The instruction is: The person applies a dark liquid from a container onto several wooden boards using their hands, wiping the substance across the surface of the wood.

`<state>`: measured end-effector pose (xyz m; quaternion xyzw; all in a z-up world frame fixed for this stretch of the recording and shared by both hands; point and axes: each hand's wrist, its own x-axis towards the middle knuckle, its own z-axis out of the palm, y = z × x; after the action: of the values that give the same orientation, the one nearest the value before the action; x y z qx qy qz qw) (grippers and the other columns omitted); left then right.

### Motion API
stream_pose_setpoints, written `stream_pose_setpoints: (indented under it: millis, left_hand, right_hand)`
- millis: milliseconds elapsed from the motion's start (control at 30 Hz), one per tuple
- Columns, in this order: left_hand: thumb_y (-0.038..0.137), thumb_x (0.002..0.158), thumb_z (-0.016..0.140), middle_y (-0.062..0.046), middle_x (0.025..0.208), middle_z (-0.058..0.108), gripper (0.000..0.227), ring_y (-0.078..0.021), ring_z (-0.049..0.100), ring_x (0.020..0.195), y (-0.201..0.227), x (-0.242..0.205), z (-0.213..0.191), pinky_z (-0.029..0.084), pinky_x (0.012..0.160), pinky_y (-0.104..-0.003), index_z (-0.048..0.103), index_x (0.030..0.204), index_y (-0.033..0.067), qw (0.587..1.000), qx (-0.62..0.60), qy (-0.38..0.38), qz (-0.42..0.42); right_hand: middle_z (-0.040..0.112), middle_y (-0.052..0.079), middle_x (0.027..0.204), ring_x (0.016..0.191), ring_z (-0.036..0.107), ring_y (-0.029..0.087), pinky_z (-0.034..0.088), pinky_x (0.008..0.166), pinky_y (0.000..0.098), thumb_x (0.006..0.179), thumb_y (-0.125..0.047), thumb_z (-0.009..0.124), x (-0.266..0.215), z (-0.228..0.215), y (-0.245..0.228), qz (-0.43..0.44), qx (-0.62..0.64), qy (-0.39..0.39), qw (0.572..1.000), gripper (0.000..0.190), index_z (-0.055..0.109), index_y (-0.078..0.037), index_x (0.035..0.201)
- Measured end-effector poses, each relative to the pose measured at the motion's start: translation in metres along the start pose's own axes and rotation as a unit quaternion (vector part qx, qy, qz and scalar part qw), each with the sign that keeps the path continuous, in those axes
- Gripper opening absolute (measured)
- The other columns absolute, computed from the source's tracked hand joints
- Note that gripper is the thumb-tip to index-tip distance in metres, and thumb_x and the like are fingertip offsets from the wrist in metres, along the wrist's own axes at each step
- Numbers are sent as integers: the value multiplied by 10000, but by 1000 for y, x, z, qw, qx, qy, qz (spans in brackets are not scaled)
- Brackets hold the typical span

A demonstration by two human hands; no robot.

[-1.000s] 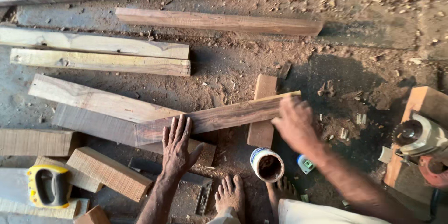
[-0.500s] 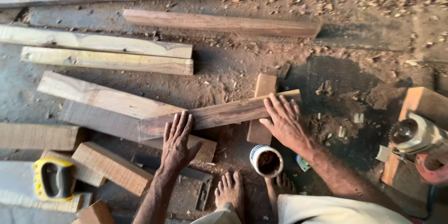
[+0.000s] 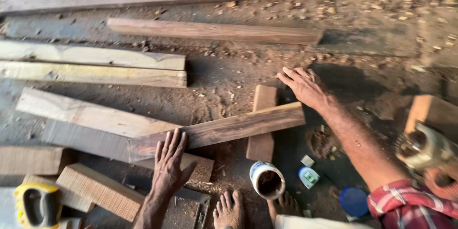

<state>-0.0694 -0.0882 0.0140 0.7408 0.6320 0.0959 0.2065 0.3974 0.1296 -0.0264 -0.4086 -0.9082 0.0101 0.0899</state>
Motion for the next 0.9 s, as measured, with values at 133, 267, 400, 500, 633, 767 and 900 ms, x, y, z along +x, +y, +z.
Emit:
stream_pose_setpoints:
  millis: [133, 267, 400, 500, 633, 767, 900]
  left_hand:
    - [449, 747, 820, -206, 1640, 284, 1018, -354, 245, 1534, -13, 10, 4, 180, 1236, -572, 334, 1559, 73, 999, 1, 32, 27]
    - [492, 686, 879, -197, 1521, 473, 1029, -349, 414, 1428, -29, 31, 16, 290, 1198, -592, 416, 1515, 98, 997, 31, 55, 50]
    - [533, 688, 888, -179, 1380, 563, 1033, -327, 521, 1238, -22, 42, 23, 405, 1067, -529, 423, 1517, 131, 998, 1, 26, 64]
    - [550, 682, 878, -161, 1364, 573, 1027, -312, 531, 1218, -2, 39, 32, 397, 1059, -527, 432, 1512, 143, 997, -15, 40, 66]
    - [587, 683, 859, -148, 1364, 548, 1027, -304, 497, 1262, 8, 38, 30, 348, 1103, -535, 424, 1508, 157, 999, -1, 16, 30]
    - [609, 688, 846, -135, 1374, 529, 1032, -299, 475, 1277, 12, 41, 21, 331, 1117, -526, 408, 1516, 175, 1000, 12, -10, 14]
    - [583, 690, 854, -135, 1355, 540, 1010, -309, 485, 1261, 14, 43, 19, 343, 1108, -529, 430, 1503, 158, 1000, 1, 4, 24]
  right_hand:
    - [659, 84, 1236, 1123, 611, 241, 493, 1035, 504, 840, -1, 677, 6, 16, 15, 43, -35, -106, 993, 390, 645, -79, 1221]
    - [682, 161, 1091, 918, 668, 254, 581, 763, 415, 964, -163, 717, -22, 11, 26, 230, 39, -232, 944, 202, 604, -37, 1073]
    - [691, 201, 1001, 715, 677, 205, 554, 466, 302, 944, -149, 705, -40, 1, 28, 331, 209, -103, 914, 259, 565, 7, 1095]
    - [730, 206, 887, 646, 645, 233, 470, 469, 339, 1055, -254, 671, -33, -24, 11, 477, 246, -17, 844, 272, 563, -18, 1132]
    - [736, 148, 985, 647, 627, 169, 492, 509, 289, 1063, -164, 659, -25, -78, -41, 383, 178, 44, 905, 142, 689, -25, 1069]
    - [610, 107, 953, 819, 601, 201, 549, 663, 298, 906, -16, 680, -11, -48, -116, 145, 108, 122, 976, 92, 695, -14, 997]
    - [599, 132, 888, 740, 595, 189, 553, 589, 295, 911, 0, 707, -11, -23, -149, 176, 118, 47, 976, 65, 667, 32, 950]
